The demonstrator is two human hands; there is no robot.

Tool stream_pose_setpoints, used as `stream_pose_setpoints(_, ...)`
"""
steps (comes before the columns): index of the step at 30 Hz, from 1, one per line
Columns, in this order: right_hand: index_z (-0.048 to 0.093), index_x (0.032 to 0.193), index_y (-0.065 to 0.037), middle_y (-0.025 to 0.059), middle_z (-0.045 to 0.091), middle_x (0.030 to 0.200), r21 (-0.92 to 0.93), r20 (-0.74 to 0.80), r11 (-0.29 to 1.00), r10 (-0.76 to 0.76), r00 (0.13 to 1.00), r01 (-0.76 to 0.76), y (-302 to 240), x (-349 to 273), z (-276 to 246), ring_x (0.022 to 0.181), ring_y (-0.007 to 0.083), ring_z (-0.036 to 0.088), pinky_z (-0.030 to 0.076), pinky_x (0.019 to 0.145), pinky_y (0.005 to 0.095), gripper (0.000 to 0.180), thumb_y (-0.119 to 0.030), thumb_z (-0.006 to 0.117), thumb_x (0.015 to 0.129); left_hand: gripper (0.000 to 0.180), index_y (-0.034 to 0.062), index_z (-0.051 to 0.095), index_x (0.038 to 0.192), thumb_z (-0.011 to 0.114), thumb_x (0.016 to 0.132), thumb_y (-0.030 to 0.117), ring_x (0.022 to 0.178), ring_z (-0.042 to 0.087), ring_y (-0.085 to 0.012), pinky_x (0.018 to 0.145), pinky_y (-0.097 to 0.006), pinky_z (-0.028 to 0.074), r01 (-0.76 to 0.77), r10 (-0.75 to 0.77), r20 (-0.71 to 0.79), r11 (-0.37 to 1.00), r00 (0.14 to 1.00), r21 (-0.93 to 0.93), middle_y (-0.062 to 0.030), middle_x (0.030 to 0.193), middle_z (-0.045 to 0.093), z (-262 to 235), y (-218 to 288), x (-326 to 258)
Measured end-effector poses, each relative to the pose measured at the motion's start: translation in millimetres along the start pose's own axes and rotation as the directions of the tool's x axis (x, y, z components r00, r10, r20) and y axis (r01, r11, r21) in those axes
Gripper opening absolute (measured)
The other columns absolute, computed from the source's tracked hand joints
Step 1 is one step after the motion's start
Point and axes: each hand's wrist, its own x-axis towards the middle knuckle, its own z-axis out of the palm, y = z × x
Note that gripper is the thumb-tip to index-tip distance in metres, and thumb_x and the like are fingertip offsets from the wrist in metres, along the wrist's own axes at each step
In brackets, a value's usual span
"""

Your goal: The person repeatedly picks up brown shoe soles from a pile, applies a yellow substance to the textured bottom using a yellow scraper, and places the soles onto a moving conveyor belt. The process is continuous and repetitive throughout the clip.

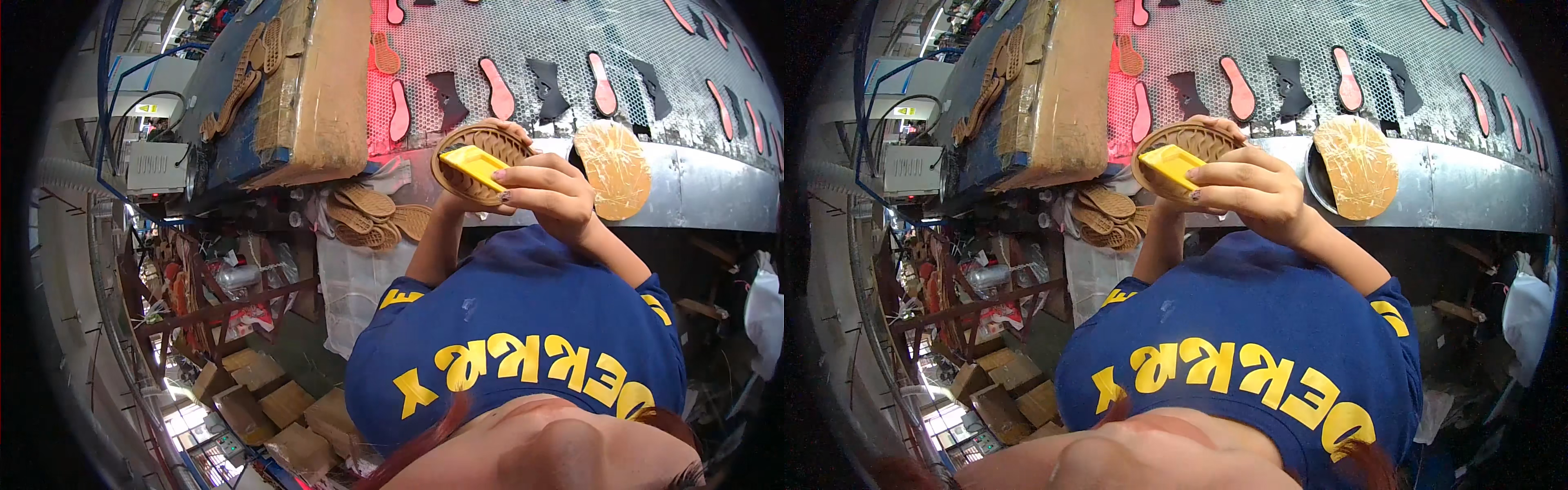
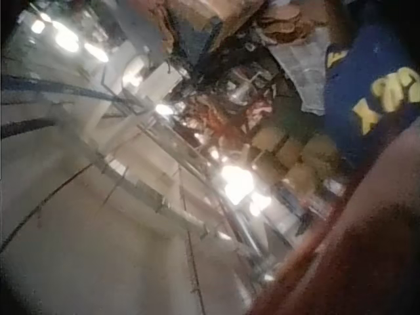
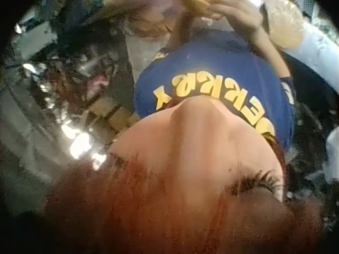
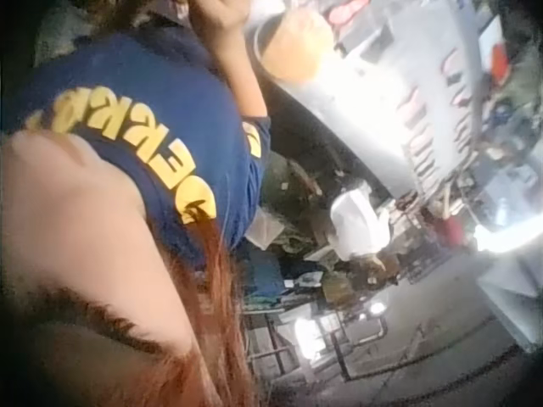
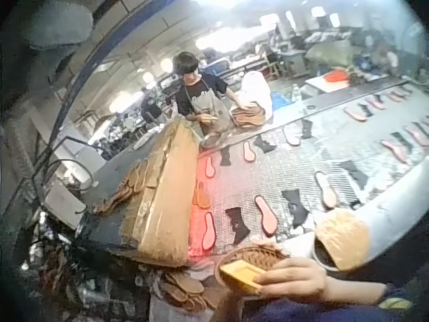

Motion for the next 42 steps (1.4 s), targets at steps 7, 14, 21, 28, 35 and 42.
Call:
stream_pose_setpoints(7, 0.068, 0.092, -0.007, 0.0086, 0.068, 0.099, 0.009, 0.062, 0.999, -0.037, 0.997, 0.036, -4.3, 1.8, -12.3, 0.080, 0.0233, 0.064, 0.054, 0.069, 0.0316, 0.023, -0.005, 0.067, 0.069, 0.091, 0.0101, 0.037, 0.130, 0.090, 0.057, 0.021, 0.117, 0.048, -0.0225, 0.102, -0.043, 0.043, -0.011, 0.009, -0.010, 0.985, 1.000, -0.175, -0.0102, 0.121, 0.046, 3.1, -7.7, 1.7)
stream_pose_setpoints(14, 0.068, 0.091, -0.005, 0.0090, 0.068, 0.099, -0.085, 0.025, 0.994, -0.068, 0.997, 0.070, -10.6, 2.4, -9.4, 0.080, 0.0223, 0.064, 0.054, 0.067, 0.0312, 0.023, -0.007, 0.069, 0.068, 0.087, 0.0106, 0.039, 0.129, 0.089, 0.059, 0.019, 0.116, 0.049, -0.0228, 0.102, -0.044, 0.043, 0.018, -0.009, 0.046, 0.981, 0.999, -0.194, -0.0099, 0.121, 0.047, 1.0, -13.7, 4.6)
stream_pose_setpoints(21, 0.068, 0.092, -0.005, 0.0089, 0.067, 0.098, 0.077, 0.145, 0.996, -0.056, 0.988, 0.045, -12.8, 9.0, -28.7, 0.079, 0.0237, 0.065, 0.054, 0.067, 0.0334, 0.019, -0.006, 0.067, 0.073, 0.095, 0.0134, 0.030, 0.135, 0.088, 0.060, 0.014, 0.120, 0.048, -0.0253, 0.103, -0.046, 0.042, -0.024, 0.045, 0.081, 0.969, 0.996, -0.244, -0.0092, 0.125, 0.043, 3.1, -17.1, 3.2)
stream_pose_setpoints(28, 0.062, 0.100, 0.001, 0.0117, 0.060, 0.097, 0.343, -0.208, 0.874, 0.429, 0.879, -0.345, 1.5, -12.7, -40.1, 0.087, 0.0195, 0.060, 0.050, 0.077, 0.0289, 0.023, 0.012, 0.060, 0.080, 0.090, 0.0025, 0.033, 0.138, 0.058, 0.079, 0.066, 0.079, 0.060, -0.0234, 0.067, -0.034, 0.055, -0.052, 0.036, -0.310, 0.998, 0.950, -0.044, -0.0152, 0.107, 0.056, -33.5, -12.2, 5.7)
stream_pose_setpoints(35, 0.066, 0.101, -0.003, 0.0106, 0.068, 0.089, -0.021, -0.214, 0.967, 0.246, 0.945, -0.256, 47.9, 0.3, -25.0, 0.083, 0.0249, 0.064, 0.051, 0.074, 0.0318, 0.027, 0.008, 0.065, 0.076, 0.094, 0.0004, 0.030, 0.140, 0.033, 0.084, 0.076, 0.061, 0.052, -0.0208, 0.047, -0.030, 0.049, 0.192, -0.315, -0.139, 0.814, 0.939, -0.549, -0.0313, 0.122, 0.047, -15.2, 5.8, -0.2)
stream_pose_setpoints(42, 0.064, 0.095, -0.005, 0.0080, 0.069, 0.089, -0.062, 0.051, 0.993, 0.100, 0.994, -0.097, 4.8, -34.4, 13.3, 0.079, 0.0229, 0.066, 0.053, 0.073, 0.0325, 0.019, 0.005, 0.062, 0.078, 0.084, 0.0045, 0.033, 0.140, 0.035, 0.088, 0.070, 0.074, 0.062, -0.0276, 0.056, -0.037, 0.056, 0.131, -0.273, -0.261, 0.881, 0.926, -0.455, -0.0321, 0.122, 0.051, -15.9, -9.5, 4.1)
